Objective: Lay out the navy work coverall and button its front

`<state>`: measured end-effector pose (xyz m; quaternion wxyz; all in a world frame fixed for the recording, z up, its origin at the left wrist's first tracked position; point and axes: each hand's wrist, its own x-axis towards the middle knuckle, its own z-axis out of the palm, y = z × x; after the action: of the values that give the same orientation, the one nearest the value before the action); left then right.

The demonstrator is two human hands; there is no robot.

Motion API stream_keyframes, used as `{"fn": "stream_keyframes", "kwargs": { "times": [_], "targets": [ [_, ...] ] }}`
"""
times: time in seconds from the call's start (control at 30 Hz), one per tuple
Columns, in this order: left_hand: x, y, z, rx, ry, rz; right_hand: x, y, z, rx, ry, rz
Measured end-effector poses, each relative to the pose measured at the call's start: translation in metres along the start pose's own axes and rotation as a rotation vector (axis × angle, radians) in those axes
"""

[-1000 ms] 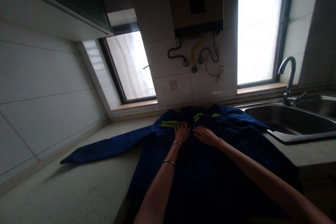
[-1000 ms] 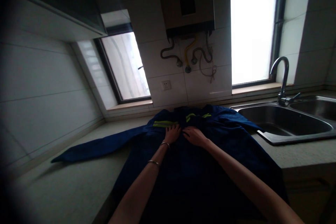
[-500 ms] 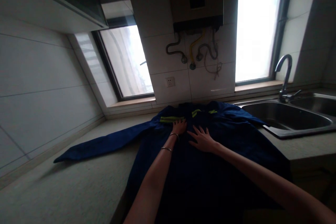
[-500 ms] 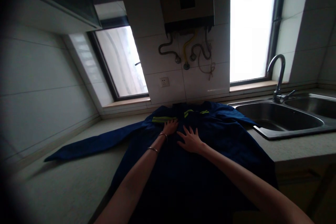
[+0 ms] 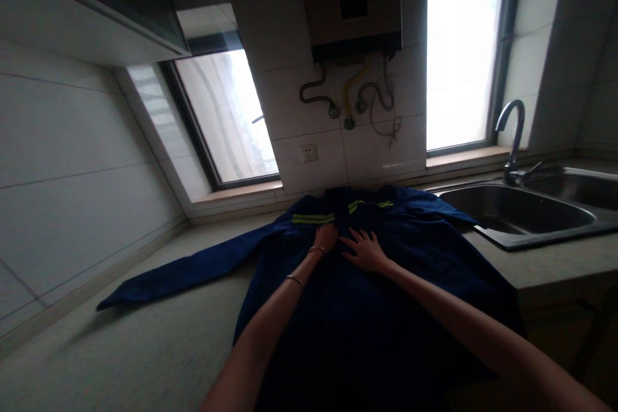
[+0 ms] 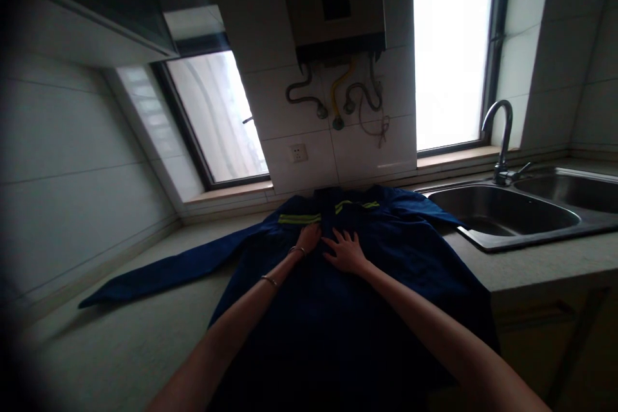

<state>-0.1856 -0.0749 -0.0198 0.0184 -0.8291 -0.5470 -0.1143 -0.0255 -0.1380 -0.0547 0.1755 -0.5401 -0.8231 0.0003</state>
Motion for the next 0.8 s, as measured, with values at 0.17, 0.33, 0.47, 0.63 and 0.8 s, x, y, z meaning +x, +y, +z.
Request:
{"fn": "stream_keyframes", "kwargs": {
  "times": [0.17, 0.33, 0.47, 0.63, 0.8],
  "targets": [
    [-0.037, 0.001, -0.023, -0.010, -0.052, -0.042, 0.000, 0.001, 0.003, 0.001, 0.019, 0.005],
    [-0.113, 0.049, -0.060, 0.045, -0.128, 0.586, 0.001, 0.000, 0.005, -0.028, 0.014, 0.009],
    [-0.183, 0.099, -0.050, 0.173, -0.201, 1.073, 0.001, 0.001, 0.007, -0.033, 0.032, 0.014],
    [-0.212, 0.114, -0.010, 0.363, 0.073, 0.976, 0.002, 0.002, 0.010, -0.041, 0.038, 0.012],
    [-0.195, 0.100, -0.004, 0.359, 0.063, 1.172, 0.002, 0.002, 0.009, -0.052, 0.025, 0.017]
  ]
}}
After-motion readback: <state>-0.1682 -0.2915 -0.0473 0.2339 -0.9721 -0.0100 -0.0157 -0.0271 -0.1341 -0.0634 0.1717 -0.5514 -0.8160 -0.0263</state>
